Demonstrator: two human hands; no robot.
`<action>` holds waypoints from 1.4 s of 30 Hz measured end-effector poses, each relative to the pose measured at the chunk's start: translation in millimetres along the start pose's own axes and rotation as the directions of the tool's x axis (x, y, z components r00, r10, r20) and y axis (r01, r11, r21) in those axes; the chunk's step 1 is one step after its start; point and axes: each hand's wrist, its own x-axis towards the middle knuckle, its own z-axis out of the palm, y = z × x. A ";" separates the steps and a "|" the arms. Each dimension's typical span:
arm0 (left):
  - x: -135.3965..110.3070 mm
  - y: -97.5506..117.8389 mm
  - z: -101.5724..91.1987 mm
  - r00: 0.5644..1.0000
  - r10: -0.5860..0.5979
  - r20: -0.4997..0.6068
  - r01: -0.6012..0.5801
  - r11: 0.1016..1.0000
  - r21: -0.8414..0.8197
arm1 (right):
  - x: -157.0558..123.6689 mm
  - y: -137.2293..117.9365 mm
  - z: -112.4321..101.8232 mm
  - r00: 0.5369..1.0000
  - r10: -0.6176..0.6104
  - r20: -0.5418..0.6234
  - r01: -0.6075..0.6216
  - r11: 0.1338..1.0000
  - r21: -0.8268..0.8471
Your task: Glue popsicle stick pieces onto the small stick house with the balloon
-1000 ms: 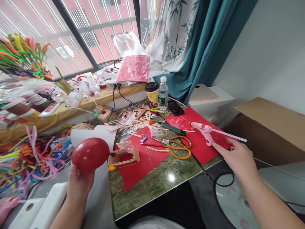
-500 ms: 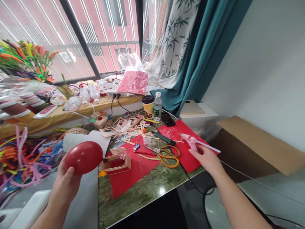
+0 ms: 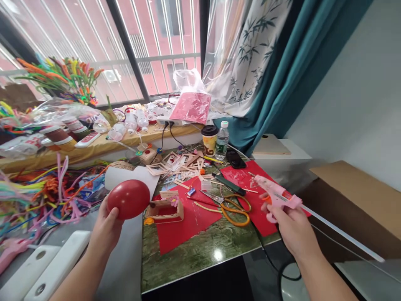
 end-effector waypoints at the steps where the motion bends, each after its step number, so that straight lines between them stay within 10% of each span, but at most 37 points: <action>1: 0.8 -0.9 -0.3 1.000 -0.002 -0.003 0.002 1.000 -0.007 | -9.2 -7.1 6.3 0.993 0.051 0.103 -0.064 0.990 0.127; 7: 2.1 -2.7 -1.1 1.000 -0.016 0.018 0.016 0.999 -0.043 | -62.9 -74.4 71.2 0.801 0.065 0.595 -0.214 0.959 0.184; 16: -2.6 -13.3 -8.8 0.998 0.049 0.050 -0.047 0.998 -0.042 | -59.2 -157.6 162.5 0.549 -0.226 0.805 -0.020 0.959 0.283; 35: -8.9 -29.5 -8.9 0.991 0.122 0.062 -0.117 0.989 -0.086 | -69.2 -153.4 198.2 0.624 -0.157 0.766 0.175 0.983 0.059; 42: -6.3 -32.1 -12.5 0.992 0.112 0.060 -0.105 0.989 -0.101 | -70.5 -144.0 208.7 0.585 -0.220 0.781 0.209 0.971 0.117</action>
